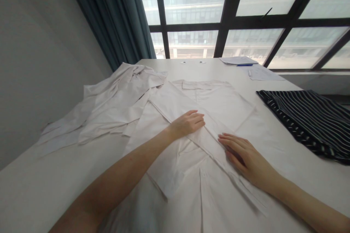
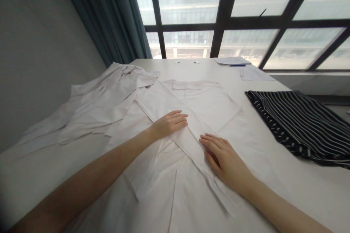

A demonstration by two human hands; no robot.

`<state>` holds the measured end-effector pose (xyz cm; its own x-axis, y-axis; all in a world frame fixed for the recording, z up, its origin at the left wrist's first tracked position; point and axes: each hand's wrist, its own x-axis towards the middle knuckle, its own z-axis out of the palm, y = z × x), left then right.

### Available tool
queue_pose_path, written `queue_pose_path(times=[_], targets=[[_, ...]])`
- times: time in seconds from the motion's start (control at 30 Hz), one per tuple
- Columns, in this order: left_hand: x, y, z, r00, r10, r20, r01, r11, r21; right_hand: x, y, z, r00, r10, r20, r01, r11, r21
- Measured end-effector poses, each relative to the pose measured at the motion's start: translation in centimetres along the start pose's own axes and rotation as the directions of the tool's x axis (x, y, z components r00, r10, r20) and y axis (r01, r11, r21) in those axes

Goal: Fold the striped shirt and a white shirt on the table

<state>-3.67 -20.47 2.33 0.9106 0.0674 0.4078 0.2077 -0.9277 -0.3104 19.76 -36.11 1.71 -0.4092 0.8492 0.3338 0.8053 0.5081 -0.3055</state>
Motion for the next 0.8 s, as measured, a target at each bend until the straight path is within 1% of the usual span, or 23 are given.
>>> queue_pose_path(times=[0.07,0.2,0.37,0.43,0.53,0.63,0.73,0.8], targets=[[-0.1,0.0,0.1,1.0,-0.003,-0.016,0.003,1.0,-0.004,-0.1,0.0,0.0,1.0,0.002,-0.002,-0.002,1.0,-0.001],[-0.3,-0.2,0.2,1.0,-0.012,0.011,0.013,0.998,-0.057,-0.2,0.1,-0.1,1.0,-0.015,0.007,0.015,1.0,-0.007],[-0.3,-0.4,0.3,0.995,-0.094,0.036,0.099,0.979,-0.178,-0.2,0.1,-0.1,0.997,-0.052,0.053,0.053,0.999,-0.006],[-0.4,-0.4,0.5,0.988,-0.151,0.043,0.157,0.954,-0.256,-0.2,0.2,-0.2,0.996,-0.062,0.066,0.062,0.998,-0.001],[-0.6,-0.6,1.0,0.96,-0.278,0.041,0.271,0.877,-0.396,-0.2,0.2,-0.2,0.993,-0.077,0.09,0.077,0.997,0.01],[-0.8,-0.8,1.5,0.932,-0.362,0.025,0.323,0.797,-0.51,-0.2,0.2,-0.3,0.99,-0.088,0.11,0.087,0.996,0.015],[-1.0,-1.1,2.1,0.9,-0.435,0.007,0.364,0.745,-0.559,-0.1,0.1,-0.4,0.988,-0.095,0.119,0.094,0.996,0.013],[-1.1,-1.2,2.3,0.883,-0.47,-0.002,0.386,0.728,-0.567,0.0,0.0,-0.4,0.988,-0.094,0.123,0.093,0.996,0.008]])
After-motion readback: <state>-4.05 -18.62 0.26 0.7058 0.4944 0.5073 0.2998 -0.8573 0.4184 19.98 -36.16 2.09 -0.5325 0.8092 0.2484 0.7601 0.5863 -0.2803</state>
